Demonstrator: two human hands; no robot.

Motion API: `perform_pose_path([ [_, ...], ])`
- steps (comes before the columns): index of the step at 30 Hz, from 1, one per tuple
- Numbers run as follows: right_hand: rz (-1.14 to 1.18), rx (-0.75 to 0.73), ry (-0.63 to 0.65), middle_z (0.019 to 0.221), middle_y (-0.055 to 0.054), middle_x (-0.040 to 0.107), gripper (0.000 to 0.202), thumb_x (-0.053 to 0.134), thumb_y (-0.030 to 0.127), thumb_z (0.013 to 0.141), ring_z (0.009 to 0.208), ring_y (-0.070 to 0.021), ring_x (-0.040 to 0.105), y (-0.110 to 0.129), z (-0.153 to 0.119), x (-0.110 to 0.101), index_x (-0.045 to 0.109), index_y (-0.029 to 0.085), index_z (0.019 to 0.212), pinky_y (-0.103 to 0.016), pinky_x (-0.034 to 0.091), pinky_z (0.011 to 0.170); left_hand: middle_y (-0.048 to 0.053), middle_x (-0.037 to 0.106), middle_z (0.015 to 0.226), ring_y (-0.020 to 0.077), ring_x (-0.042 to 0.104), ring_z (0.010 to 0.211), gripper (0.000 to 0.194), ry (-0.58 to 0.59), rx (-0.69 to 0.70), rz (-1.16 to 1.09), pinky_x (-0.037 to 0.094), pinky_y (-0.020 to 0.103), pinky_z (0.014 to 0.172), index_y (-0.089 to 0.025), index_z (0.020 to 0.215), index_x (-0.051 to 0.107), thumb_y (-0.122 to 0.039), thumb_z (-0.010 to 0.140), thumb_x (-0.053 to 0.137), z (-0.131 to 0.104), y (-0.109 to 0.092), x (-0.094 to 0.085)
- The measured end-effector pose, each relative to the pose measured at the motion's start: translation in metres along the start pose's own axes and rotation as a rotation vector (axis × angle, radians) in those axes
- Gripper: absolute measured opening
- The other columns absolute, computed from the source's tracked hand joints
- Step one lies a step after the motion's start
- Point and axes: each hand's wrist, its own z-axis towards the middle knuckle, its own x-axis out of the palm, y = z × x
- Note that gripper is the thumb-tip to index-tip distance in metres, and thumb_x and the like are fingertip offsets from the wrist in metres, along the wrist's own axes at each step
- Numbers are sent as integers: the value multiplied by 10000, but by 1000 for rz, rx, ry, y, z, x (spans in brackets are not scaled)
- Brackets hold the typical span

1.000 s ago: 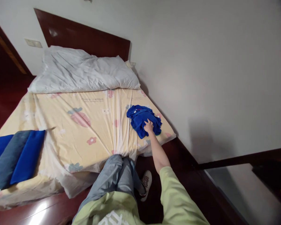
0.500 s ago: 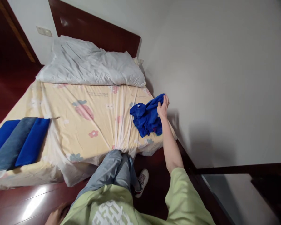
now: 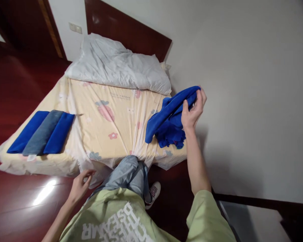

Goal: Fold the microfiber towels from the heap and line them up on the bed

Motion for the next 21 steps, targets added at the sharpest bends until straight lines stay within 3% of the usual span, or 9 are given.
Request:
perform_pose_path([
  [3, 42, -49, 49, 1499, -144, 422, 507, 351, 404, 1051, 1457, -296, 401, 45, 6, -3, 385, 240, 1530, -586, 363, 1184, 108, 717, 1119, 262, 686, 1015, 482, 83, 107, -80, 547, 390, 955, -169, 1067, 688, -586, 912, 506, 10, -56, 12],
  [6, 111, -83, 156, 1449, -119, 500, 451, 368, 359, 1045, 1424, -297, 449, 87, 9, -7, 487, 262, 1470, -571, 381, 1185, 125, 662, 1233, 259, 668, 1086, 457, 181, 240, -173, 558, 413, 964, -187, 1215, 627, -543, 939, 550, 16, -100, 34],
  [9, 187, -126, 277, 1388, -83, 576, 413, 396, 272, 1023, 1363, -282, 523, 120, 8, -10, 583, 282, 1391, -532, 431, 1167, 152, 526, 1418, 290, 544, 1307, 656, 44, 396, -172, 490, 464, 1081, -215, 1424, 471, -525, 883, 674, 27, -124, 56],
  [11, 228, -140, 330, 1335, -60, 622, 417, 419, 199, 990, 1304, -266, 579, 136, 6, -12, 636, 290, 1334, -496, 467, 1143, 174, 484, 1455, 317, 483, 1372, 825, -24, 438, -122, 424, 496, 1143, -205, 1491, 395, -536, 822, 748, 37, -130, 64],
  [13, 264, -132, 374, 1270, -46, 662, 433, 446, 135, 944, 1238, -247, 626, 147, 5, -15, 684, 292, 1270, -450, 499, 1113, 182, 501, 1443, 329, 488, 1370, 871, -42, 434, -76, 404, 503, 1155, -185, 1512, 366, -528, 813, 759, 47, -127, 66],
  [18, 356, -43, 579, 1118, -19, 728, 459, 466, 66, 853, 1087, -203, 699, 151, 7, -19, 734, 271, 1164, -364, 558, 1003, 99, 709, 1099, 253, 691, 1014, 509, 88, 340, -75, 535, 412, 931, -167, 1410, 482, -434, 977, 515, 75, -105, 40],
  [21, 412, 34, 668, 1039, -20, 749, 416, 475, 85, 850, 1011, -193, 717, 143, 6, -15, 731, 228, 1146, -333, 579, 918, 79, 725, 1042, 226, 685, 951, 401, 23, 325, -83, 533, 369, 890, -163, 1279, 587, -420, 992, 474, 97, -98, 14],
])
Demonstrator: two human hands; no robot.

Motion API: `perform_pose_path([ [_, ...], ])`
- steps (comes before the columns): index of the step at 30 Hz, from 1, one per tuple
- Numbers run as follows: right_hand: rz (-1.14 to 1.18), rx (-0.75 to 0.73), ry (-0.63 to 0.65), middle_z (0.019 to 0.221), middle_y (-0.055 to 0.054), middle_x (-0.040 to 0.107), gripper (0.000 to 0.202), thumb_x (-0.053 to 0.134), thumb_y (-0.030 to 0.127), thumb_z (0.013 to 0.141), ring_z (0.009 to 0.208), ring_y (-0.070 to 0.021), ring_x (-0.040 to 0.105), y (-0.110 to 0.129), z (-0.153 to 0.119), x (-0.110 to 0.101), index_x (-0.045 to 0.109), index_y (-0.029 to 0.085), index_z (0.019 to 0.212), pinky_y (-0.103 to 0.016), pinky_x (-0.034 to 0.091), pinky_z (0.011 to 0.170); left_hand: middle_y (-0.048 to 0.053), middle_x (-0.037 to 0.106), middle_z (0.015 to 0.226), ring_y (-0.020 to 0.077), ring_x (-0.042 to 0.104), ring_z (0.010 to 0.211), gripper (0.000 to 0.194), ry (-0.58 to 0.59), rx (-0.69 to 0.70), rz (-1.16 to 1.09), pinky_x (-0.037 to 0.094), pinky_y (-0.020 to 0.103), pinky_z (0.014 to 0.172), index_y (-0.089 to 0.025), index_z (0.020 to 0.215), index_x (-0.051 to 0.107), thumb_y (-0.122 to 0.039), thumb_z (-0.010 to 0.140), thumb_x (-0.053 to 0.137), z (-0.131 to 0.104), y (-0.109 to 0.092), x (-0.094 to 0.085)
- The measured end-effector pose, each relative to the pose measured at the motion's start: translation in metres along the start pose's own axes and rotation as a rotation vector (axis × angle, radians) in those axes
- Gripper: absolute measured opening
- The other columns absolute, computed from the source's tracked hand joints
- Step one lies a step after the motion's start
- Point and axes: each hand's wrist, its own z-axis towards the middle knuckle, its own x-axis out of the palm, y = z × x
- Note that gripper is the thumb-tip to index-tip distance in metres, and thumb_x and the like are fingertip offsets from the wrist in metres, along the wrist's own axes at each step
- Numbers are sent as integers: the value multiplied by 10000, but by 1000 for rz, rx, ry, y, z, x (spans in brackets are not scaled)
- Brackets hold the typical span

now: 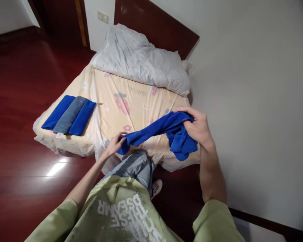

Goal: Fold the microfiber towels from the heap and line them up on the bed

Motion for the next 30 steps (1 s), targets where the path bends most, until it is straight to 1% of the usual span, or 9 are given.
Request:
perform_pose_path([
  [3, 40, 42, 70, 967, -13, 751, 347, 501, 111, 868, 939, -186, 719, -5, 0, 6, 732, 207, 1110, -303, 576, 850, 123, 689, 1158, 248, 639, 1093, 358, -288, 42, 90, 493, 405, 986, -137, 1206, 627, -380, 1005, 459, 12, -11, -20],
  [6, 13, 63, 104, 937, -4, 740, 291, 520, 126, 887, 900, -184, 709, 4, 1, 13, 730, 221, 1065, -289, 553, 823, 136, 641, 1181, 244, 611, 1126, 309, -523, 143, 143, 477, 410, 1007, -134, 1185, 624, -336, 1015, 464, 2, -46, -21],
  [8, -20, 65, 134, 944, -19, 727, 237, 534, 144, 900, 897, -192, 692, 17, 2, 17, 727, 221, 1014, -291, 532, 821, 93, 651, 1060, 208, 640, 1004, 241, -473, 211, 105, 510, 366, 927, -165, 1118, 632, -321, 1020, 477, -12, -73, -10],
  [10, -38, 61, 171, 920, -42, 709, 178, 545, 166, 911, 866, -197, 665, 32, 3, 21, 717, 205, 930, -290, 508, 800, 55, 648, 965, 179, 645, 893, 187, -315, 269, 52, 530, 319, 834, -194, 1075, 629, -323, 1015, 506, -25, -94, 6],
  [13, -20, 69, 240, 823, -44, 676, 161, 557, 184, 913, 759, -180, 607, 49, 3, 26, 690, 187, 822, -268, 468, 722, 58, 637, 1018, 177, 643, 888, 175, -193, 296, 4, 540, 308, 812, -211, 1110, 600, -331, 986, 570, -29, -107, 29],
  [17, 85, 133, 338, 701, -9, 622, 181, 581, 232, 910, 654, -147, 534, 61, -4, 29, 678, 175, 769, -242, 408, 632, 88, 607, 1099, 214, 618, 995, 196, -260, 293, 16, 524, 354, 893, -199, 1118, 560, -289, 948, 598, -14, -101, 42],
  [21, 196, 205, 352, 631, 15, 549, 228, 608, 286, 895, 609, -125, 474, 61, -12, 24, 655, 169, 705, -232, 360, 580, 76, 602, 1036, 210, 598, 956, 191, -275, 343, 7, 511, 352, 871, -197, 1085, 550, -270, 915, 599, -10, -100, 37],
  [26, 208, 239, 368, 575, 21, 474, 332, 609, 311, 883, 571, -113, 429, 61, -17, 23, 588, 164, 587, -236, 334, 554, 67, 604, 980, 200, 594, 878, 302, -243, 421, -149, 511, 343, 811, -194, 1112, 550, -417, 919, 617, -22, -120, 29],
  [30, 203, 253, 464, 567, 16, 496, 349, 603, 356, 900, 570, -120, 464, 67, -22, 29, 652, 147, 625, -230, 342, 538, 49, 611, 946, 190, 607, 858, 221, -313, 390, -47, 507, 315, 776, -212, 1065, 567, -334, 900, 648, -23, -133, 35],
])
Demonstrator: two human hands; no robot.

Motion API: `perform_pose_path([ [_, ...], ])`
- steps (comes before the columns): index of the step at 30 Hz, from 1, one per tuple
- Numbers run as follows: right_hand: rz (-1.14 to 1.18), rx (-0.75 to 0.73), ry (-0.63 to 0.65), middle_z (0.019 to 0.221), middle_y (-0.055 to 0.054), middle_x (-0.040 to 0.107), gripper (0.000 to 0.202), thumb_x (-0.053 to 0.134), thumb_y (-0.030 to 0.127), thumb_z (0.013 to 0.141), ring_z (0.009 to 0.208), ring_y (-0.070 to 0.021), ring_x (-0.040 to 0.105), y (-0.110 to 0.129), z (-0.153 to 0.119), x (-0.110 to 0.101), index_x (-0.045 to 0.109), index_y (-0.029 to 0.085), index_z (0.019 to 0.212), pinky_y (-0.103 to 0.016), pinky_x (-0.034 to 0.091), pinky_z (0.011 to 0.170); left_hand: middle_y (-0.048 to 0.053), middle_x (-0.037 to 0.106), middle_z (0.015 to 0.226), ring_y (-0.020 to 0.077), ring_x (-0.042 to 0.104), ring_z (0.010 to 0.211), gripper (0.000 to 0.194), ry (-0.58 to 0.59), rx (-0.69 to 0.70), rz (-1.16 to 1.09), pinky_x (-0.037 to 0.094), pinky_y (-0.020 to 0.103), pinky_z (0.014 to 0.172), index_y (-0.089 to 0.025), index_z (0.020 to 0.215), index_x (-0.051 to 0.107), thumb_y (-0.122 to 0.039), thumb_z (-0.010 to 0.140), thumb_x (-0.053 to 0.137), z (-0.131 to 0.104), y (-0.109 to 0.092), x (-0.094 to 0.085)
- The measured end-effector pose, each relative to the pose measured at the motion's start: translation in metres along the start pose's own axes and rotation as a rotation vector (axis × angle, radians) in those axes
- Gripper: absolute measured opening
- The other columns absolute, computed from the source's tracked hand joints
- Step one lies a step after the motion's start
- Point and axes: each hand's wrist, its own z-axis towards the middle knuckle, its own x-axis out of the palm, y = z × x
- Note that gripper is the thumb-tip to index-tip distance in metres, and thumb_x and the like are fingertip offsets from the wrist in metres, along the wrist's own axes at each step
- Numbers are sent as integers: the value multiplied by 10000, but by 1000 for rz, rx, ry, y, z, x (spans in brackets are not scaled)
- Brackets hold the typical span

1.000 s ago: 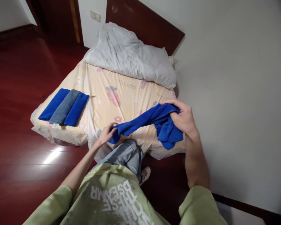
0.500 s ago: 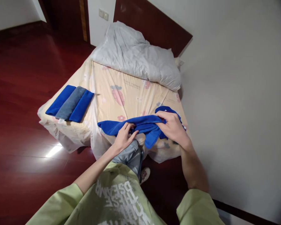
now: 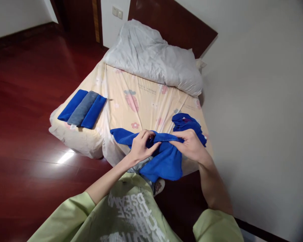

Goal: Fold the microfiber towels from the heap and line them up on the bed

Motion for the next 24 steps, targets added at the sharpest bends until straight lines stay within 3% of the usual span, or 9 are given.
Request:
perform_pose_path([
  [2, -8, 13, 39, 567, 15, 516, 350, 611, 380, 906, 575, -124, 493, 1, -3, 3, 695, 133, 671, -222, 353, 531, 50, 617, 956, 192, 620, 877, 162, 3, 11, 69, 510, 313, 784, -216, 1050, 572, -225, 891, 598, 0, 4, 3],
  [4, -19, 24, 59, 571, 15, 535, 359, 620, 390, 908, 570, -120, 514, -1, -8, 1, 720, 123, 690, -212, 362, 524, 53, 617, 973, 196, 626, 895, 229, 19, 18, 105, 519, 313, 790, -217, 1052, 574, -135, 838, 558, -4, 17, 0],
  [7, -25, 63, 25, 606, 14, 602, 343, 635, 395, 905, 577, -124, 563, -11, -20, -8, 750, 136, 713, -204, 408, 531, 57, 610, 1020, 203, 624, 918, 386, 57, -16, 150, 532, 315, 798, -213, 1066, 578, -55, 715, 547, -16, 44, -17],
  [12, 24, 174, -238, 747, -8, 739, 225, 714, 412, 843, 669, -185, 685, -46, -45, -24, 804, 207, 863, -255, 557, 623, 53, 595, 1082, 182, 631, 949, 485, 25, -178, 222, 557, 279, 781, -211, 1051, 602, 5, 630, 496, -45, 97, -73],
  [16, 55, 220, -503, 854, -31, 777, 207, 746, 401, 821, 800, -212, 735, -80, -58, -27, 811, 231, 921, -306, 599, 797, 54, 631, 1071, 194, 649, 986, 415, -72, -237, 348, 568, 281, 786, -211, 1042, 655, -28, 703, 499, -60, 125, -125],
  [21, 139, 283, -708, 815, -32, 753, 274, 760, 338, 776, 755, -174, 707, -110, -62, -32, 788, 197, 1009, -271, 575, 746, 66, 708, 1042, 219, 674, 972, 227, -180, -257, 563, 539, 328, 883, -202, 991, 733, -202, 886, 531, -51, 124, -184],
  [24, 167, 274, -783, 801, -35, 733, 298, 767, 310, 738, 737, -161, 693, -129, -61, -38, 760, 182, 1008, -266, 565, 744, 47, 740, 968, 186, 675, 858, 233, -234, -267, 584, 531, 289, 809, -191, 988, 762, -307, 919, 573, -35, 109, -213],
])
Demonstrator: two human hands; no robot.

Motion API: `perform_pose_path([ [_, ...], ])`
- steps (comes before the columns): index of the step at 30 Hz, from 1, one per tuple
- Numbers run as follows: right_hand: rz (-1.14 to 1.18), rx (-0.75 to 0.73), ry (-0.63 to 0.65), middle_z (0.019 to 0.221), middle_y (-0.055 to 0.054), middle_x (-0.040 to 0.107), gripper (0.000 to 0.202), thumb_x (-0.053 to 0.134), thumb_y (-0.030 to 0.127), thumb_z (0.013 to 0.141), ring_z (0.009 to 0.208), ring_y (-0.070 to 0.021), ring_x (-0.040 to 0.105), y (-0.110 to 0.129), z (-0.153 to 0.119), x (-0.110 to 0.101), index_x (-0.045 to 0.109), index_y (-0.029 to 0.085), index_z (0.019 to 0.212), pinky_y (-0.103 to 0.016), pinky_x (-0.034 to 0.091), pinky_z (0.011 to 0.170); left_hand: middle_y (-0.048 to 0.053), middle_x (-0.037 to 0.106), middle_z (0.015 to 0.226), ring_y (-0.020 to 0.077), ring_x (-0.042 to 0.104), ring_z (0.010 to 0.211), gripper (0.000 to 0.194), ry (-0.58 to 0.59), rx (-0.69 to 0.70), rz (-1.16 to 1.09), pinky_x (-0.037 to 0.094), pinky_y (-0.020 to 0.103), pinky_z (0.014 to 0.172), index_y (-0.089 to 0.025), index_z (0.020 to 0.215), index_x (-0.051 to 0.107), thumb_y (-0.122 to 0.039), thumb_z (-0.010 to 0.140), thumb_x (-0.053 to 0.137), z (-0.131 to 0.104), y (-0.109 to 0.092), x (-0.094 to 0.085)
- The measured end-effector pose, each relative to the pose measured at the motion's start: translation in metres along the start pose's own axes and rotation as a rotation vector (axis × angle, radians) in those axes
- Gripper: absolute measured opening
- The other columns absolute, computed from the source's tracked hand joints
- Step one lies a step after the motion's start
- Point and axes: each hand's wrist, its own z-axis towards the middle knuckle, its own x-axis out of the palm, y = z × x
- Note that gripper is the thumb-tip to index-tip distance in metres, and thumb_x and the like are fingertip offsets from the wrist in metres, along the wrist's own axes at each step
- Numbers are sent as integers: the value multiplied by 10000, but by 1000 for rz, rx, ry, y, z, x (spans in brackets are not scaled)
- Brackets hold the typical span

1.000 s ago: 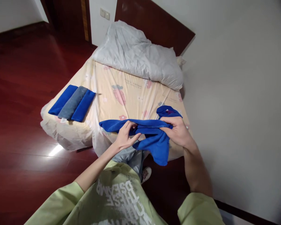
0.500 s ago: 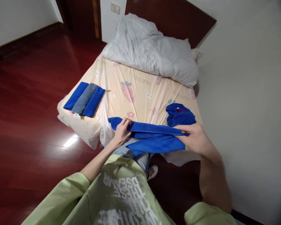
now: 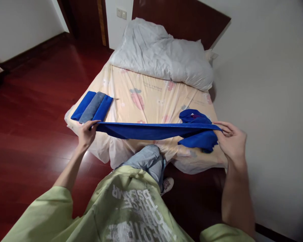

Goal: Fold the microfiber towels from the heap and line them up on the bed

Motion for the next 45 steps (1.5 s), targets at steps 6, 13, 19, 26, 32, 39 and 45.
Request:
perform_pose_path([
  [6, -65, 7, 33, 884, -92, 740, 239, 756, 364, 742, 847, -228, 713, -50, 9, 0, 726, 194, 908, -345, 583, 838, 17, 744, 850, 120, 626, 727, 346, -177, -31, -55, 504, 231, 694, -125, 993, 766, -432, 854, 686, 47, -23, -52],
  [13, -232, -67, 144, 815, -72, 753, 340, 787, 527, 731, 798, -263, 716, -89, 0, 2, 745, 202, 821, -389, 593, 805, 17, 728, 835, 118, 594, 723, 437, -224, -13, 35, 542, 271, 742, -113, 949, 764, -510, 769, 735, 91, -33, -86],
  [19, -196, -34, 394, 987, -89, 784, 373, 700, 545, 806, 957, -276, 715, -97, -3, -7, 784, 200, 917, -384, 566, 904, -51, 653, 697, 80, 468, 608, 413, -155, 26, 162, 438, 216, 602, -203, 966, 783, -547, 755, 698, 112, -28, -101],
  [26, -394, -88, 200, 647, -39, 710, 358, 711, 543, 809, 597, -184, 611, -112, -6, -10, 785, 193, 822, -295, 475, 622, -50, 647, 574, 144, 610, 547, 394, -86, -98, 183, 515, 266, 576, -222, 967, 795, -513, 708, 734, 117, -30, -96],
  [32, -539, -89, 183, 572, -29, 673, 280, 714, 474, 831, 581, -192, 630, -111, 0, -24, 808, 215, 880, -302, 465, 639, -38, 742, 720, 159, 653, 585, 393, -45, -76, 158, 579, 297, 594, -218, 1020, 796, -472, 726, 732, 129, -36, -92],
  [39, -293, 137, 204, 622, -49, 713, 271, 681, 429, 860, 599, -224, 717, -123, 4, -36, 768, 188, 947, -318, 563, 604, 2, 778, 886, 196, 740, 760, 360, 43, -61, -61, 644, 384, 766, -151, 1004, 773, -377, 729, 720, 138, -44, -77],
  [45, -104, 126, 32, 837, -112, 759, 329, 746, 488, 803, 728, -241, 755, -134, 5, -35, 723, 165, 865, -318, 621, 601, 5, 768, 917, 225, 751, 902, 435, 72, -69, -169, 619, 393, 818, -118, 1075, 727, -415, 758, 713, 140, -57, -72],
])
